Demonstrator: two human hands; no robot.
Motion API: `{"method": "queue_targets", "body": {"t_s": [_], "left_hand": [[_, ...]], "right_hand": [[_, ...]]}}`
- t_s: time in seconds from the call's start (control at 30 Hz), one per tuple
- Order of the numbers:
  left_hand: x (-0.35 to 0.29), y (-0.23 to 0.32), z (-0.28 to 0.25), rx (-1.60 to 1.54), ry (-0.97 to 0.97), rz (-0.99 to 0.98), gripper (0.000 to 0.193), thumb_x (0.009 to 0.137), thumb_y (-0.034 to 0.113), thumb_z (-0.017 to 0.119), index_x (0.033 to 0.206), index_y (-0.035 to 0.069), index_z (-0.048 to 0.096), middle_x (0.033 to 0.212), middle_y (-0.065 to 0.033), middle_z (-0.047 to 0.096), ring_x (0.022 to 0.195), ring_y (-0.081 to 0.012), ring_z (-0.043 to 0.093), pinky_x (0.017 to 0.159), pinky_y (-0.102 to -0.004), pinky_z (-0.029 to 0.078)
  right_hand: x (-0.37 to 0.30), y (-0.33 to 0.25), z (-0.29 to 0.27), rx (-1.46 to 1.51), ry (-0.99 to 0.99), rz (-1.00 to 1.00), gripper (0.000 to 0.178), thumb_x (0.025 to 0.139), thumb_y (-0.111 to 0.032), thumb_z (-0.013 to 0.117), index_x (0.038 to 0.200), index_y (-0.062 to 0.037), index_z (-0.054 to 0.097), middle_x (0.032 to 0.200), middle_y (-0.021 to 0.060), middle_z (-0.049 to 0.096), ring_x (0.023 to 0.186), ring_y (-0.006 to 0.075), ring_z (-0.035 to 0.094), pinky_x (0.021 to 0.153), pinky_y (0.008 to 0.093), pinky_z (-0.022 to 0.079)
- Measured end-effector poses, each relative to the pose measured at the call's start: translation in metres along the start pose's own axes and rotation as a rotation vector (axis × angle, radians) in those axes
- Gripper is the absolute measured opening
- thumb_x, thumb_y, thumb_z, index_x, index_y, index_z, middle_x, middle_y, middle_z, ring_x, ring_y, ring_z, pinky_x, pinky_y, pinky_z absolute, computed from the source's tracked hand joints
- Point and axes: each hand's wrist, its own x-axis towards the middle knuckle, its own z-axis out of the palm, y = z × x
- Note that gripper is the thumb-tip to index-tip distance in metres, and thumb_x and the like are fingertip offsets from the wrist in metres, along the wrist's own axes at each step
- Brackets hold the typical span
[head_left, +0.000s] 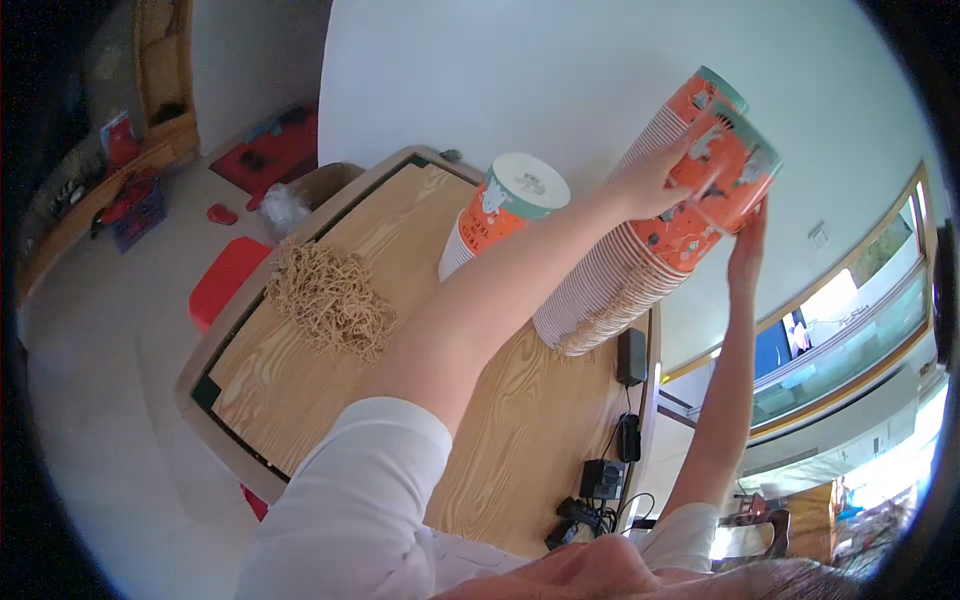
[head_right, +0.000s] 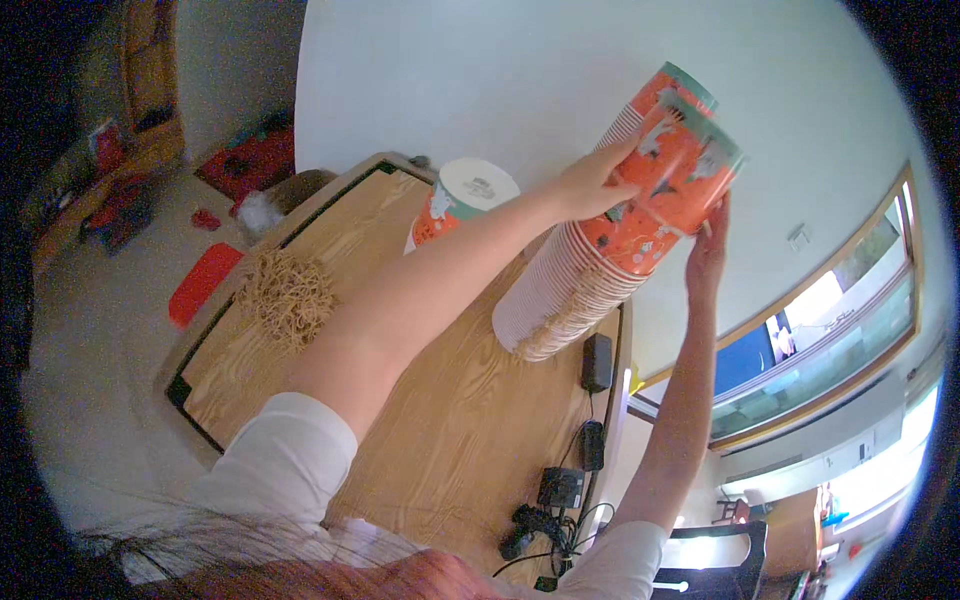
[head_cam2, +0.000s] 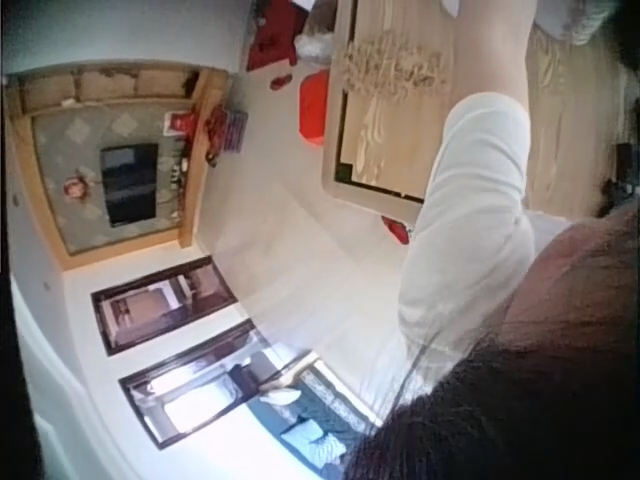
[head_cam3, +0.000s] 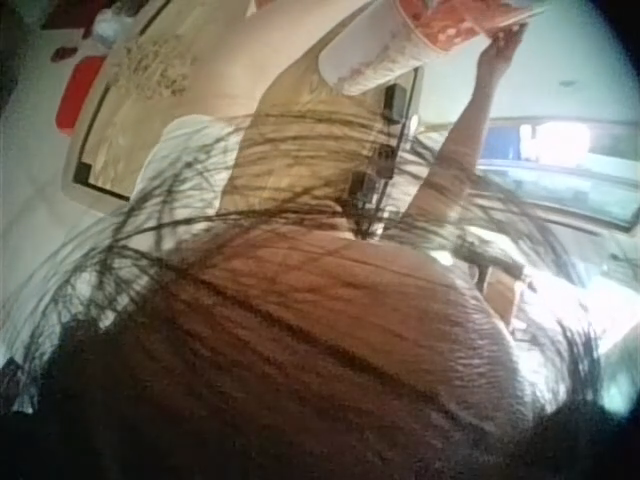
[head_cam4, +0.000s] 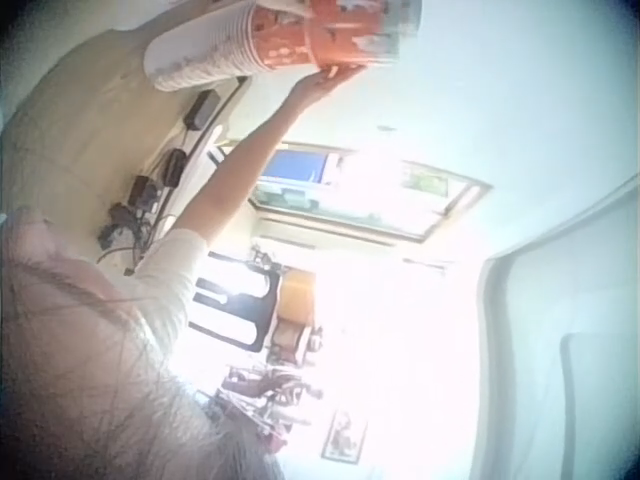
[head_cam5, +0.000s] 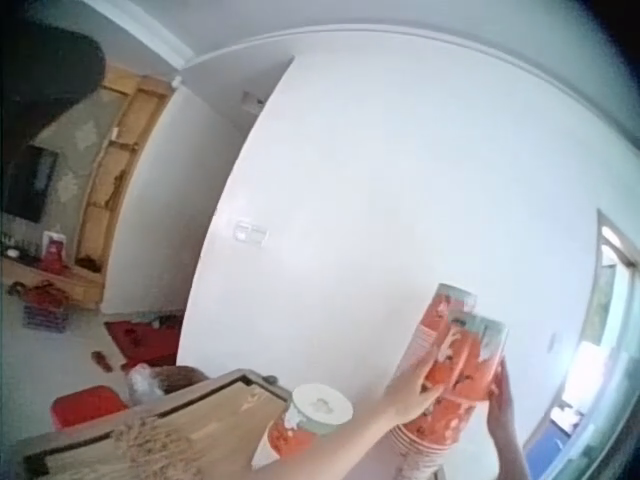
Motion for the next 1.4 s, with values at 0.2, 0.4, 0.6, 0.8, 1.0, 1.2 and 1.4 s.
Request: {"method": "queue_targets", "body": {"t_s": [0.2,0.4,0.6,0.8,1.0,1.2,1.4], "left_hand": [[-0.060,-0.044,0.019,0.232,0.102,0.058,0.078,0.081,0.029,0.065,0.143,-0.002,0.029,0.145,-0.0213,0.035,0.132,-0.0353,0.036,0.110,-0.0392,0.030],[-0.099,-0.037,0.020,0.364,0.135,0.033,0.074,0.081,0.028,0.065,0.144,0.007,0.032,0.139,-0.0198,0.040,0.130,-0.0373,0.037,0.108,-0.0476,0.029],[-0.182,-0.014,-0.068,0.292,0.605,0.023,0.036,0.084,0.011,0.063,0.118,0.005,0.054,0.115,-0.0144,0.058,0.109,-0.0324,0.054,0.095,-0.0427,0.042],[-0.292,-0.094,-0.121,0.279,0.705,-0.724,0.016,0.086,0.014,0.063,0.098,0.004,0.060,0.091,-0.0059,0.063,0.085,-0.0156,0.058,0.077,-0.0309,0.046],[-0.282,-0.104,-0.079,-0.126,0.635,-0.988,0.017,0.084,0.018,0.067,0.089,0.002,0.064,0.078,-0.0023,0.063,0.073,-0.0120,0.056,0.067,-0.0288,0.045],[-0.270,-0.110,-0.087,-0.366,0.678,-1.078,0.019,0.080,0.021,0.068,0.078,0.002,0.064,0.069,-0.0042,0.061,0.063,-0.0133,0.056,0.056,-0.0296,0.043],[-0.265,-0.107,-0.079,-0.334,0.668,-1.147,0.021,0.082,0.027,0.066,0.074,0.011,0.056,0.063,0.0000,0.054,0.055,-0.0122,0.050,0.048,-0.0289,0.037]], "right_hand": [[-0.061,0.000,0.035,-0.006,0.000,0.156,0.053,0.100,-0.004,0.032,0.150,-0.0094,0.015,0.148,0.0145,0.033,0.132,0.0246,0.039,0.107,0.0374,0.036],[-0.092,-0.001,0.040,-0.149,0.077,0.171,0.057,0.094,0.001,0.039,0.149,-0.0100,0.023,0.146,0.0139,0.037,0.128,0.0245,0.044,0.103,0.0360,0.039],[-0.097,-0.077,0.058,-0.158,0.309,-0.047,0.034,0.091,0.000,0.049,0.125,0.0004,0.047,0.120,0.0144,0.057,0.106,0.0216,0.057,0.089,0.0326,0.047],[-0.112,-0.118,0.187,-0.139,-0.292,0.000,0.033,0.084,-0.002,0.058,0.118,-0.0044,0.055,0.120,0.0175,0.054,0.112,0.0336,0.052,0.098,0.0428,0.041],[-0.082,-0.089,0.239,-0.290,-0.143,-0.082,0.027,0.086,-0.011,0.063,0.112,-0.0048,0.060,0.123,0.0175,0.055,0.113,0.0357,0.051,0.096,0.0433,0.042],[-0.069,-0.085,0.245,0.025,-0.285,0.109,0.017,0.081,0.000,0.066,0.097,-0.0029,0.067,0.101,0.0128,0.065,0.089,0.0246,0.063,0.080,0.0314,0.049],[-0.057,-0.071,0.238,0.015,-0.272,0.064,0.015,0.078,-0.001,0.069,0.093,-0.0019,0.068,0.091,0.0105,0.068,0.085,0.0215,0.064,0.077,0.0301,0.049]]}}
